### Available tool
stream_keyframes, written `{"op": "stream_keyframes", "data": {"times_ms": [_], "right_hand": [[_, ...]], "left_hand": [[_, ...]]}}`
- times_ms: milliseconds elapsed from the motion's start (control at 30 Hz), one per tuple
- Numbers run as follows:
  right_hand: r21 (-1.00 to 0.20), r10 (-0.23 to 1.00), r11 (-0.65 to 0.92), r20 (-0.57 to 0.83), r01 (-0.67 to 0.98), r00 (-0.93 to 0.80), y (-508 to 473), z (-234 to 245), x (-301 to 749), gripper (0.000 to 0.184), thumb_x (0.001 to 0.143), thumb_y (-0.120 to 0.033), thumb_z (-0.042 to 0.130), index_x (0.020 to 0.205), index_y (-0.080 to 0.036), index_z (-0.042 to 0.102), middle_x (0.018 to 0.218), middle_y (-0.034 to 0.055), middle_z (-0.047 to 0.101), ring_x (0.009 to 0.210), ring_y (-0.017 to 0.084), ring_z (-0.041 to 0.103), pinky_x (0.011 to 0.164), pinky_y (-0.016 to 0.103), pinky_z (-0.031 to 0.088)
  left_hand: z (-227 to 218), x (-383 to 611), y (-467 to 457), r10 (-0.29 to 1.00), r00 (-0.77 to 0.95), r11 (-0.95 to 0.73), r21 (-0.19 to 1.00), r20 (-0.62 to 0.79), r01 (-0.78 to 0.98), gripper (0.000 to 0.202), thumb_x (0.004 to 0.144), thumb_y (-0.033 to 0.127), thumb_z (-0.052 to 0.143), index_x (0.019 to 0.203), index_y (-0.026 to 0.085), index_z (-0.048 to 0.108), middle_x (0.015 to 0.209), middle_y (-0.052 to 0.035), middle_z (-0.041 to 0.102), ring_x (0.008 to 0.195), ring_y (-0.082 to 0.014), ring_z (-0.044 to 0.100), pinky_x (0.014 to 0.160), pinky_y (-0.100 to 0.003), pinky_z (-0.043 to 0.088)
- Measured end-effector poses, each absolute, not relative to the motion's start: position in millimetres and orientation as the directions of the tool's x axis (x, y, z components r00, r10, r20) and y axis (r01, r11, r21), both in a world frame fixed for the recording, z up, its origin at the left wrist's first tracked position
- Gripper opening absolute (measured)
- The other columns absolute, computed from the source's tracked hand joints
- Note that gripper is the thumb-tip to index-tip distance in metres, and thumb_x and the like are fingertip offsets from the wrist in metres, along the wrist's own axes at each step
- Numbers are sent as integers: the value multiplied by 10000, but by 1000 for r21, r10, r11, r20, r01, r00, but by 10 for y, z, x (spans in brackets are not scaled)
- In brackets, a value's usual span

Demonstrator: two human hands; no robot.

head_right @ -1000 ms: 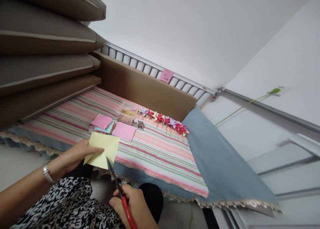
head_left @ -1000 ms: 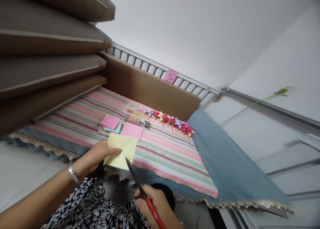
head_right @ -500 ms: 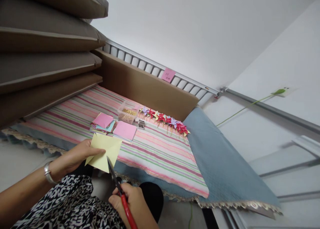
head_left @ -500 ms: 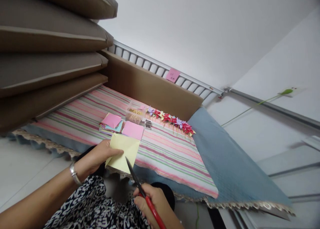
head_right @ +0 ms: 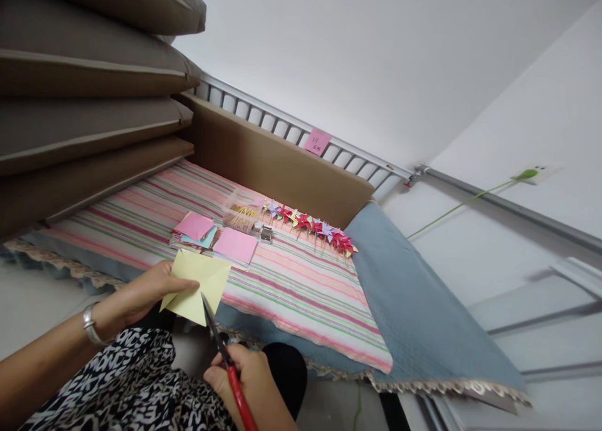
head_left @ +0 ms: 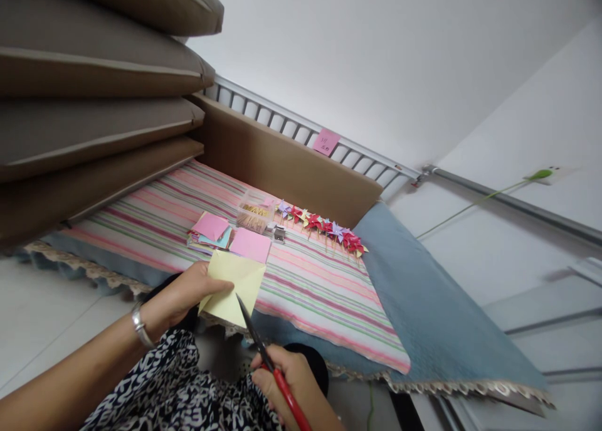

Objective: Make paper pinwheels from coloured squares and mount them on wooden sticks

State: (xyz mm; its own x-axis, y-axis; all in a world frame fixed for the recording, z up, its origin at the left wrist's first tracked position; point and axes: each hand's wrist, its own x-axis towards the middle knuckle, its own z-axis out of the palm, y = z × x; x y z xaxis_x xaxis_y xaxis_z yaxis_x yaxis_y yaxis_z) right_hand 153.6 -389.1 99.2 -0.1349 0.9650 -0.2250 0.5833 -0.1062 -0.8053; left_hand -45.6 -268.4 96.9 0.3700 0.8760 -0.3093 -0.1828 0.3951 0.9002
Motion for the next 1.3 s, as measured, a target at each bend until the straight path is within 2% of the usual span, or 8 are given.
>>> {"op": "stream_keyframes", "data": {"times_ms": [467, 567, 700, 867, 1000, 1133, 1200, 1300], "right_hand": [[-756, 952, -146, -284, 639, -118, -3904, 1004, 1540, 114, 782, -288, 607, 775, -182, 647, 583, -46, 470, 566, 109, 444, 553, 215, 342], [-723, 952, -129, -281, 679, -118, -3918, 975, 1602, 129, 755, -245, 610, 853, -176, 657, 587, -47, 482, 560, 111, 445, 544, 219, 344], [-704, 954, -62, -251, 708, -166, -3952, 859, 1825, 248, 732, -148, 557, 957, -201, 649, 642, -37, 549, 572, 121, 500, 552, 222, 390], [-791, 1000, -9, -9, 612, 3, -3853, 838, 1989, 367, 722, -162, 589, 1088, -192, 595, 877, 41, 664, 768, 180, 625, 755, 300, 498], [-845, 992, 78, 120, 529, 46, -3595, 975, 1826, 426, 705, -195, 645, 1125, -206, 569, 913, 36, 651, 804, 181, 620, 775, 306, 490], [-864, 997, 78, 77, 498, -23, -3326, 985, 1598, 426, 678, -141, 609, 1097, -207, 577, 824, -15, 624, 600, 114, 539, 605, 238, 445], [-883, 998, 60, 48, 465, -38, -3244, 922, 1533, 410, 654, -108, 571, 1055, -197, 584, 773, -26, 622, 570, 107, 507, 570, 224, 418], [-945, 999, 32, 33, 325, -4, -3197, 813, 1502, 376, 656, -133, 572, 1028, -184, 570, 757, -20, 634, 576, 116, 512, 548, 218, 408]], "left_hand": [[988, -421, -2681, 874, 378, 382, 912, -306, -146, 355, 509, 246, 765, 826, 88, 740, 754, -96, 766, 680, -237, 676, 636, -315, 513], [970, -455, -2627, 884, 356, 370, 920, -304, -132, 352, 518, 253, 755, 826, 83, 737, 738, -98, 764, 630, -228, 665, 600, -310, 508], [913, -574, -2518, 887, 355, 346, 934, -294, -90, 324, 541, 233, 737, 834, 94, 740, 741, -96, 765, 638, -230, 676, 600, -301, 511], [871, -567, -2529, 817, 486, 327, 943, -311, 54, 224, 577, 178, 698, 781, 110, 759, 743, -114, 765, 633, -242, 687, 588, -299, 514], [873, -402, -2648, 749, 580, 298, 945, -320, 137, 184, 587, 157, 687, 750, 117, 764, 721, -116, 762, 602, -251, 688, 562, -299, 512], [850, -301, -2707, 708, 645, 275, 953, -289, 126, 197, 615, 143, 681, 791, 134, 770, 721, -98, 765, 590, -237, 690, 553, -279, 505], [841, -307, -2695, 710, 642, 283, 952, -290, 117, 206, 623, 156, 698, 815, 127, 769, 736, -110, 766, 589, -235, 688, 558, -280, 502], [832, -370, -2654, 717, 636, 327, 944, -285, 54, 252, 642, 218, 744, 868, 109, 759, 797, -134, 767, 622, -228, 685, 584, -275, 495]]}}
